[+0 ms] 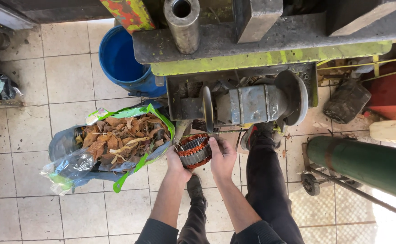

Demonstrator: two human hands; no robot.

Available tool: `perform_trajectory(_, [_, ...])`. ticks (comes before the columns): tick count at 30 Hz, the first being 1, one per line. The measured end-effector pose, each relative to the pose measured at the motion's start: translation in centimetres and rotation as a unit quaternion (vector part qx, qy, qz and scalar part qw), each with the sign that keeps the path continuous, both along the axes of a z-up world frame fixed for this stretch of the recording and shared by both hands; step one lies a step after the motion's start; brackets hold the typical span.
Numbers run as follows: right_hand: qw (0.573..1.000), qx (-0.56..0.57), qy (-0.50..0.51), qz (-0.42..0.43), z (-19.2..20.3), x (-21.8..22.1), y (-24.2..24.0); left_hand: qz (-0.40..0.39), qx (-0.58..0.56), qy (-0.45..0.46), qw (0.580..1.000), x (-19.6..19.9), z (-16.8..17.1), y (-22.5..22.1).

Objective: Inspecting the copper windings and internal structure of an electric motor stator.

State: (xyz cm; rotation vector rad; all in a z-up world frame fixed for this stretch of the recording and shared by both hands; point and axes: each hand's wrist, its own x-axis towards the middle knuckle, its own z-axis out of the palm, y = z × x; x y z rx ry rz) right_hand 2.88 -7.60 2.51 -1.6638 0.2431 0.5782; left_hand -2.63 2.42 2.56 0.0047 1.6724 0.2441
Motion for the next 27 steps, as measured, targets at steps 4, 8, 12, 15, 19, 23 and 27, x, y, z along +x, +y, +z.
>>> perform_trajectory(4, [1.000,-0.003,-0.026,0.009,0.1,0.1,0.1,-0.009,-0.018,-0.011,1.000,0.3,1.1,-0.1])
perform_trajectory(8, [0.999,-0.027,-0.031,0.029,-2.0,0.4,-0.2,-0.008,-0.027,-0.009,1.000,0.5,0.2,-0.1])
perform_trajectory(12, [0.998,-0.030,-0.044,0.043,-1.9,0.6,0.1,-0.023,-0.017,-0.028,0.999,1.0,0.5,-0.2])
perform_trajectory(15, [0.998,-0.027,-0.040,0.047,-1.2,0.9,0.5,-0.023,-0.012,-0.036,0.999,1.6,1.6,0.1])
perform_trajectory(19, [0.998,-0.027,-0.038,0.038,-1.1,0.4,1.0,-0.007,-0.013,-0.039,0.999,1.2,1.5,0.5])
perform_trajectory(23, [0.998,-0.029,-0.039,0.033,-1.5,0.3,0.9,-0.004,-0.013,-0.044,0.999,0.8,0.0,0.5])
perform_trajectory(27, [0.998,-0.033,-0.030,0.035,-1.4,0.4,0.8,-0.009,-0.021,-0.036,0.999,1.4,1.6,0.7])
